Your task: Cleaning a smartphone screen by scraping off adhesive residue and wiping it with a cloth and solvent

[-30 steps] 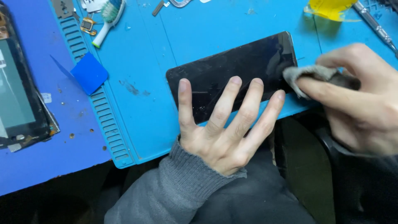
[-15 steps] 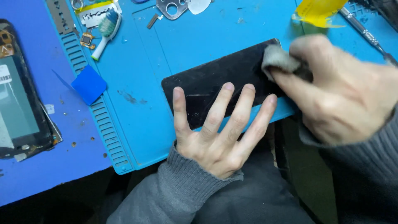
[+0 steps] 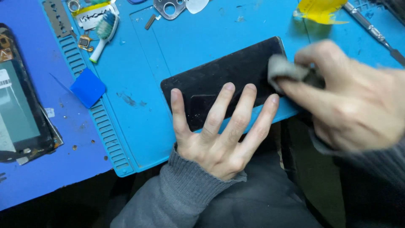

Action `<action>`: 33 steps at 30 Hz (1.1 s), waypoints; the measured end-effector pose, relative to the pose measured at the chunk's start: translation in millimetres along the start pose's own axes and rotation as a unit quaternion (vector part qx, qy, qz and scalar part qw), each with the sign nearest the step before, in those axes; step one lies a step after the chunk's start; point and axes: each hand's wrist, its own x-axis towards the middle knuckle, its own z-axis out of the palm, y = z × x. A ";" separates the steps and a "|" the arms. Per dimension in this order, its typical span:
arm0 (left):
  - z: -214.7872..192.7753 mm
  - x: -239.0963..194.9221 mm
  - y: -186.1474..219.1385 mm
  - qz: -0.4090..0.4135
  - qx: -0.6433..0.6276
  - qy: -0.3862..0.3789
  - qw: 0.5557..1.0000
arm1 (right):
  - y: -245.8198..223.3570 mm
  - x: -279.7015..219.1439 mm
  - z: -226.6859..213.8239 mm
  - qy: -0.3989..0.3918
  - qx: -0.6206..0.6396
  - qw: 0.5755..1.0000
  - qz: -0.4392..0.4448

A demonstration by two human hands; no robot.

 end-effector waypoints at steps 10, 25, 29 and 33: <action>-35.8 1.8 6.3 0.040 -0.070 0.063 0.995 | -42.1 -46.9 -28.9 0.056 0.372 0.927 0.018; -145.6 -109.3 -26.4 -0.222 -0.588 -0.049 0.776 | -113.2 98.8 -73.3 -0.050 0.413 0.866 -0.276; -134.5 -162.4 -42.3 -0.444 -0.617 -0.067 0.646 | -100.7 202.2 -103.0 -0.048 0.374 0.892 -0.250; -174.1 -139.2 -62.2 -0.553 -0.470 -0.154 0.670 | -101.9 348.1 -146.3 0.183 0.305 0.913 -0.201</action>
